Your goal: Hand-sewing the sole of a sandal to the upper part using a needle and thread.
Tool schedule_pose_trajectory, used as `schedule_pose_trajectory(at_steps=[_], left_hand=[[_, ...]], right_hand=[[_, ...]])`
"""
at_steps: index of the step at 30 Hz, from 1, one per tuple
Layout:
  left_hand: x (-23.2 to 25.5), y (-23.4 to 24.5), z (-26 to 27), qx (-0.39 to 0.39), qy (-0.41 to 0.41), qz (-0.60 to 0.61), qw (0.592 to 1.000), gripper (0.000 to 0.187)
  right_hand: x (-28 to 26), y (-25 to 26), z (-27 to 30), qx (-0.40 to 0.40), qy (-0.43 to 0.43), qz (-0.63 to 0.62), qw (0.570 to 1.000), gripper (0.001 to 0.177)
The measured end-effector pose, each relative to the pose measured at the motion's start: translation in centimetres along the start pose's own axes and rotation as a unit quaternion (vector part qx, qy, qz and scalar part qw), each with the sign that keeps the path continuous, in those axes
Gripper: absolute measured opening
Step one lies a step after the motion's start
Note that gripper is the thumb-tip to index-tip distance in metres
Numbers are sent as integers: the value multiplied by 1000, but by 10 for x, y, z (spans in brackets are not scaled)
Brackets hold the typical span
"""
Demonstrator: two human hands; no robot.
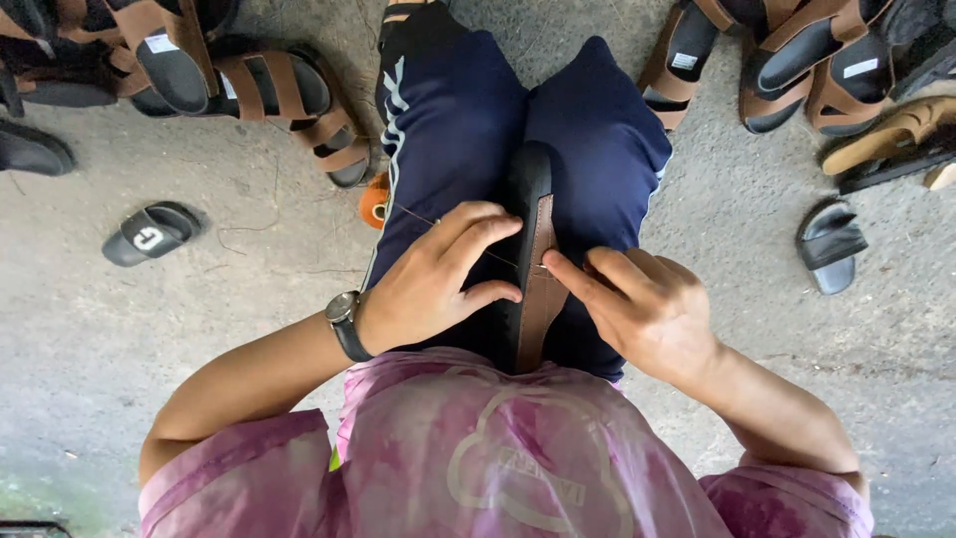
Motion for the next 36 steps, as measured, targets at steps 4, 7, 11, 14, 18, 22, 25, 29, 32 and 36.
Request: schedule_pose_trajectory(at_steps=[4,7,11,14,18,22,25,29,32,36], left_hand=[[-5,-2,-1,43,-25,15,999,62],[-6,-1,-4,50,-41,12,998,60],[-15,-7,-4,72,-50,23,996,63],[-16,-6,-5,112,-67,11,991,64],[-3,-2,6,108,-33,-54,992,43],[0,-6,18,135,132,443,877,8],[-6,-18,20,126,136,519,834,13],[-34,-26,17,130,123,224,958,21],[-25,-24,12,82,127,286,946,34],[4,3,9,38,55,-47,997,31]], right_hand=[[-3,1,1,-22,8,73,997,47],[-10,5,0,-24,10,118,993,46],[-14,-22,9,2,30,121,992,35],[-7,-52,15,48,1,37,998,28],[-3,-36,11,30,-53,-20,998,22],[-4,-19,11,3,-97,2,995,20],[-4,-19,12,26,-97,-16,995,23],[-7,-7,-3,48,-62,-32,996,25],[-4,-4,1,29,-34,-15,999,26],[-3,-5,2,35,-21,-14,999,26]])
Point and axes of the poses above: each hand's wrist, its own z-axis away from the middle knuckle, its own y-axis out of the back of the hand, x = y × z, the point moved 7 cm from there along -z, towards the middle knuckle, and after that the axes turned 8 degrees about -y, right-handed, at the moved point
